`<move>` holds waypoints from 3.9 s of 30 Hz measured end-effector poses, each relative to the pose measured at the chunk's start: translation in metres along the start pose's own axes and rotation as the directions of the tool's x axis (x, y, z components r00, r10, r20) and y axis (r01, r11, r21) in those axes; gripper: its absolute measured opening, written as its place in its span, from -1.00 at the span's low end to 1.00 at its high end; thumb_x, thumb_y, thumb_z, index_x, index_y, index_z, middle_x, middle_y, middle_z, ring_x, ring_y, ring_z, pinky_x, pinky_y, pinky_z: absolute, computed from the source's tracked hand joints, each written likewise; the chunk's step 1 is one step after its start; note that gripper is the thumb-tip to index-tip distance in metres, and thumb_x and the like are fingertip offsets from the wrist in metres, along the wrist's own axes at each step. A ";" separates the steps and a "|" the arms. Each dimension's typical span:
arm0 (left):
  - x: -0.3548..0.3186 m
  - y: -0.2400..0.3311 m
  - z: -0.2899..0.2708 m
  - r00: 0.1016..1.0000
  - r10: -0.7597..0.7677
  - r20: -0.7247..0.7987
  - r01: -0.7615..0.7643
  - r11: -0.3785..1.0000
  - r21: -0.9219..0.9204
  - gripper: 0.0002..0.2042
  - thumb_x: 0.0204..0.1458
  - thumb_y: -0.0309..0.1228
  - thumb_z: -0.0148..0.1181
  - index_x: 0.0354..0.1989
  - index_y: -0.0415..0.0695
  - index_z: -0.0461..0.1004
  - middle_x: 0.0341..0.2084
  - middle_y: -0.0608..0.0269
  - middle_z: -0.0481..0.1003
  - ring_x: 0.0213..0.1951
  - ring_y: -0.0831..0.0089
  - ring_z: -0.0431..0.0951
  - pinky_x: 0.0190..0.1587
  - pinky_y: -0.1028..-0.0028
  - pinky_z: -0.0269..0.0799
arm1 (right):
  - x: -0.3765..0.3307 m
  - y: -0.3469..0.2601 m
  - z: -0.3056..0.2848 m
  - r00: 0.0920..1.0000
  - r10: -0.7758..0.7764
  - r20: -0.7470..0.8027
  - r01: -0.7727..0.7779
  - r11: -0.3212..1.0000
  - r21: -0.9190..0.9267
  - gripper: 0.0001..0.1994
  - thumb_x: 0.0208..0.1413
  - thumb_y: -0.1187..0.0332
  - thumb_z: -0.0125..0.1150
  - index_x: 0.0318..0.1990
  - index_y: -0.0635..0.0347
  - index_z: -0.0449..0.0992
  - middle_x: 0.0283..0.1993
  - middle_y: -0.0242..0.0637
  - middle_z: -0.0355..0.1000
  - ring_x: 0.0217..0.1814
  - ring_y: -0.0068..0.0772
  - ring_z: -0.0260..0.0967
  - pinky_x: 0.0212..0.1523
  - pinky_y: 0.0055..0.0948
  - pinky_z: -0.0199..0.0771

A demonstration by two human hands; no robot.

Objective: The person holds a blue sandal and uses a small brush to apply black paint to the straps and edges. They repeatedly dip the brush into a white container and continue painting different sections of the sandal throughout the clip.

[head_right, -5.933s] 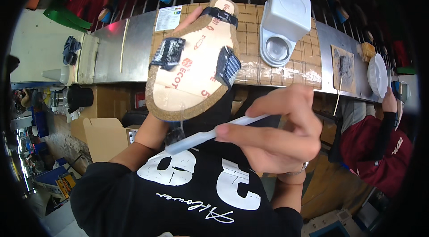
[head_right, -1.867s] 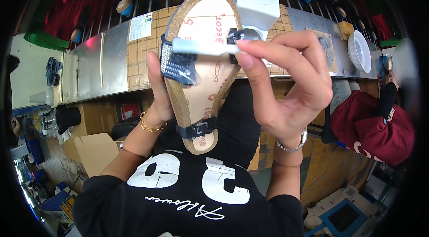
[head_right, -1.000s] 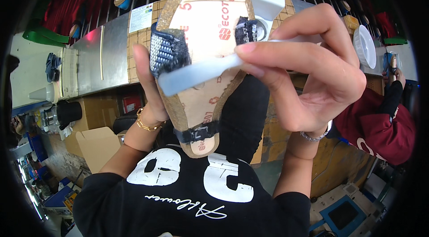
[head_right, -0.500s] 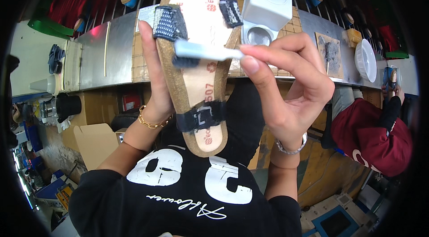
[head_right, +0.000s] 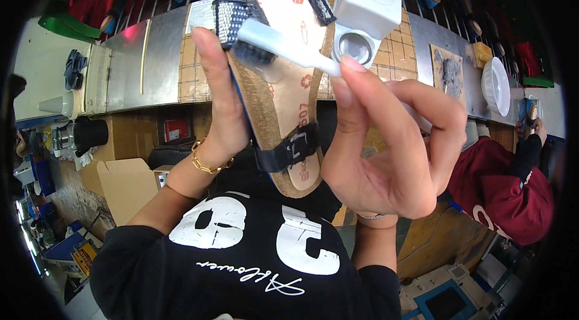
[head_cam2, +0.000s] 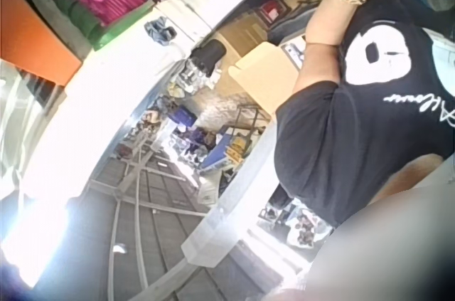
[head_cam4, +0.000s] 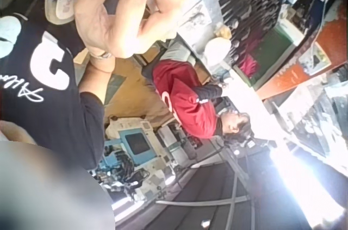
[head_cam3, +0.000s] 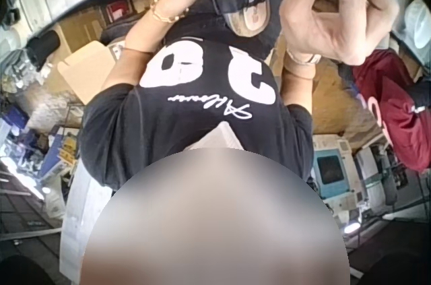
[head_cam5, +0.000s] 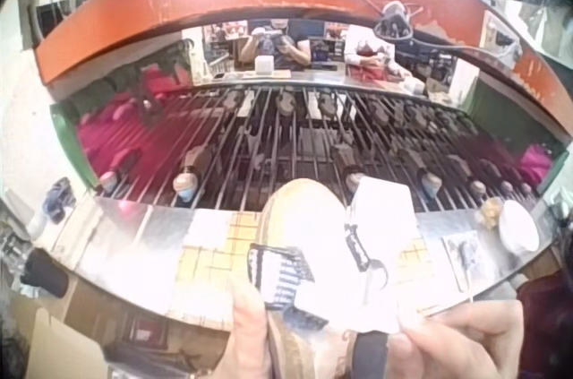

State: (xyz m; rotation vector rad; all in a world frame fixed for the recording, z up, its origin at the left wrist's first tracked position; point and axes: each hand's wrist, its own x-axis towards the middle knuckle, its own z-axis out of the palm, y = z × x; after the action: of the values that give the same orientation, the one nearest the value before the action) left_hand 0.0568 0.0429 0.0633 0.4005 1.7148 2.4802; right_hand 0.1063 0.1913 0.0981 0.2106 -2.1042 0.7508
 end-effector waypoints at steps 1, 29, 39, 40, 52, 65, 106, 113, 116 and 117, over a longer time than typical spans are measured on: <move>0.001 -0.001 0.000 1.000 -0.008 -0.006 0.008 1.000 -0.008 -0.16 0.29 0.35 -0.49 0.10 -0.25 0.44 -0.25 0.19 0.59 -0.23 0.54 0.60 -0.15 0.53 0.53 | 0.001 0.001 0.000 1.000 -0.018 -0.010 0.018 1.000 0.009 -0.83 0.04 0.62 0.40 -0.18 0.30 0.71 -0.30 -0.30 0.46 -0.23 -0.47 0.37 -0.14 -0.54 0.31; 0.004 -0.001 -0.007 0.965 -0.144 0.218 0.205 0.935 -0.290 -0.05 0.21 0.45 -0.49 0.41 -0.20 0.17 0.20 -0.02 0.44 0.14 0.26 0.57 0.15 0.27 0.57 | 0.037 0.068 -0.005 0.900 -0.278 0.336 0.096 0.877 0.470 -0.74 -0.17 0.65 0.42 -0.25 0.24 0.73 -0.22 -0.20 0.43 -0.21 -0.44 0.33 -0.24 -0.55 0.26; 0.006 0.001 -0.011 0.985 -0.136 0.109 0.153 0.973 -0.171 -0.06 0.22 0.44 -0.50 0.41 -0.21 0.16 0.23 -0.07 0.41 0.16 0.19 0.56 0.20 0.21 0.54 | 0.028 0.053 -0.009 0.888 -0.240 0.393 0.045 0.894 0.446 -0.69 -0.41 0.60 0.42 -0.35 0.18 0.74 -0.26 -0.20 0.41 -0.25 -0.38 0.30 -0.25 -0.48 0.19; 0.007 0.003 -0.012 0.984 -0.147 0.102 0.163 0.972 -0.169 -0.06 0.22 0.44 -0.49 0.41 -0.21 0.16 0.23 -0.07 0.41 0.16 0.19 0.55 0.21 0.20 0.53 | 0.028 0.052 -0.010 0.886 -0.236 0.399 0.033 0.891 0.453 -0.69 -0.43 0.59 0.43 -0.36 0.18 0.75 -0.27 -0.20 0.41 -0.26 -0.37 0.30 -0.25 -0.48 0.19; 0.007 0.002 -0.016 0.989 -0.143 -0.037 0.126 0.949 -0.290 -0.10 0.24 0.40 -0.47 0.39 -0.18 0.18 0.22 0.00 0.42 0.16 0.26 0.55 0.22 0.25 0.51 | 0.041 0.046 -0.017 0.838 -0.288 0.463 0.119 0.926 0.359 -0.70 -0.48 0.43 0.44 -0.40 0.11 0.76 -0.38 -0.24 0.41 -0.34 -0.40 0.31 -0.33 -0.47 0.11; 0.006 -0.008 -0.024 0.957 -0.109 -0.267 0.058 0.980 -0.190 -0.14 0.27 0.38 -0.44 0.38 -0.16 0.21 0.21 0.05 0.43 0.16 0.32 0.54 0.22 0.31 0.50 | 0.041 0.047 -0.015 0.805 -0.318 0.501 0.104 0.906 0.409 -0.72 -0.47 0.37 0.41 -0.43 0.10 0.76 -0.39 -0.25 0.41 -0.34 -0.38 0.31 -0.33 -0.44 0.15; 0.017 -0.008 -0.047 0.873 0.286 -0.396 -0.266 0.958 0.106 -0.16 0.30 0.35 -0.48 0.44 -0.15 0.09 0.35 0.20 0.26 0.31 0.43 0.32 0.41 0.36 0.15 | -0.008 0.027 -0.012 0.959 -0.090 0.270 0.032 0.977 0.211 -0.61 -0.52 0.47 0.56 -0.34 -0.10 0.80 -0.35 -0.42 0.45 -0.39 -0.51 0.29 -0.24 -0.48 0.13; 0.021 -0.008 -0.035 0.786 0.284 -0.549 -0.264 0.957 0.116 -0.18 0.31 0.33 -0.47 0.43 -0.15 0.11 0.33 0.19 0.29 0.30 0.42 0.34 0.40 0.35 0.17 | 0.004 0.024 -0.014 0.925 -0.111 0.363 -0.027 0.935 0.354 -0.62 -0.46 0.51 0.53 -0.33 -0.09 0.80 -0.36 -0.41 0.42 -0.40 -0.54 0.32 -0.32 -0.55 0.21; 0.017 -0.005 -0.047 0.894 0.254 -0.369 -0.252 0.966 0.053 -0.19 0.31 0.32 -0.45 0.42 -0.15 0.13 0.31 0.18 0.32 0.27 0.43 0.37 0.37 0.35 0.24 | 0.006 0.027 -0.009 0.950 -0.028 0.310 -0.077 0.943 0.324 -0.64 -0.44 0.52 0.53 -0.33 -0.06 0.80 -0.33 -0.40 0.43 -0.40 -0.55 0.29 -0.40 -0.61 0.23; 0.017 -0.005 -0.051 0.927 0.249 -0.279 -0.248 0.968 0.042 -0.20 0.32 0.32 -0.45 0.41 -0.15 0.14 0.30 0.17 0.33 0.26 0.43 0.39 0.35 0.35 0.27 | 0.005 0.026 -0.008 0.935 -0.013 0.355 -0.081 0.965 0.250 -0.65 -0.43 0.52 0.53 -0.33 -0.06 0.80 -0.33 -0.41 0.44 -0.41 -0.55 0.29 -0.39 -0.60 0.24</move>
State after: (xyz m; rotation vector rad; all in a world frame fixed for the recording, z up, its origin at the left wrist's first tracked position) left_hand 0.0266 0.0028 0.0444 0.2906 1.8782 2.8338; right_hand 0.0977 0.2175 0.0944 0.4861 -2.3453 1.0793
